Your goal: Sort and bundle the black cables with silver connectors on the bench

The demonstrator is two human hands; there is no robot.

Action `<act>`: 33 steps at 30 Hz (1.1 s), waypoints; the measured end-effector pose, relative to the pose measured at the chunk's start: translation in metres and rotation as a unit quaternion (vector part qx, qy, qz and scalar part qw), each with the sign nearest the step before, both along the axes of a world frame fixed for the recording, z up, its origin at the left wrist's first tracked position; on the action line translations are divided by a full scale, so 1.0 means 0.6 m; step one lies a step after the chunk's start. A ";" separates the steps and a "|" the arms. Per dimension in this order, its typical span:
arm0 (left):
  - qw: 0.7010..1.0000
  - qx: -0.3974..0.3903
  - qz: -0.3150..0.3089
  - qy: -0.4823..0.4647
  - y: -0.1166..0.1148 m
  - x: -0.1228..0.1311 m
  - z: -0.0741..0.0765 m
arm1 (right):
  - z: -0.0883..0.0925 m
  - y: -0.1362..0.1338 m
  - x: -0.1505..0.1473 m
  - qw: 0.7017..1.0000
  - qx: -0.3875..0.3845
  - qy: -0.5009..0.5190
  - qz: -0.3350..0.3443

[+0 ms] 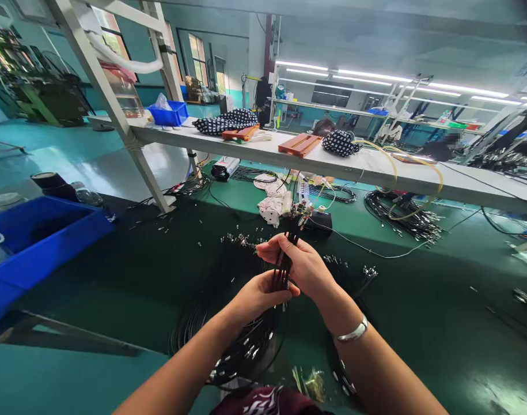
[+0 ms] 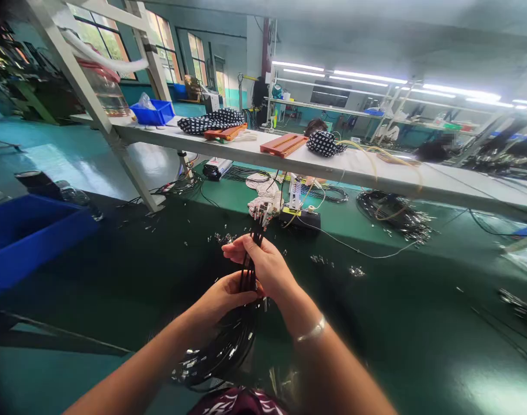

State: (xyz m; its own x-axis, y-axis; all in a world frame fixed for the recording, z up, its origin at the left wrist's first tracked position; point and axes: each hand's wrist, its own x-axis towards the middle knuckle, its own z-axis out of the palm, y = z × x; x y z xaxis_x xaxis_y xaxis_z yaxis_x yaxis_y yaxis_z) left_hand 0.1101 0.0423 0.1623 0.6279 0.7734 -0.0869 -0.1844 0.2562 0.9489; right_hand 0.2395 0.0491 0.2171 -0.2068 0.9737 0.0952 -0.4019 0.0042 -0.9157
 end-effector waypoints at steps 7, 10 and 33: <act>0.995 0.011 -0.100 0.017 0.018 -0.019 0.044 | 0.034 0.003 -0.019 0.997 -0.004 -0.068 0.021; 0.980 0.041 -0.177 0.076 0.025 -0.030 0.038 | 0.041 0.008 -0.036 0.999 0.007 -0.040 -0.026; 0.911 -0.004 0.408 0.064 -0.208 0.088 -0.062 | -0.005 -0.046 -0.014 0.984 -0.127 0.114 -0.055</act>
State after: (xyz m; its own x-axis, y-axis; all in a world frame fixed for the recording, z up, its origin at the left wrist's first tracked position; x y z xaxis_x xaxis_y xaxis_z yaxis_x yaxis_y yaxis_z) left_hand 0.1627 -0.0825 0.1252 -0.1704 0.9772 -0.1265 -0.2044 0.0905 0.9747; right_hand 0.2310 0.0216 0.2142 -0.1008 0.9874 -0.1222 -0.6072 -0.1584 -0.7786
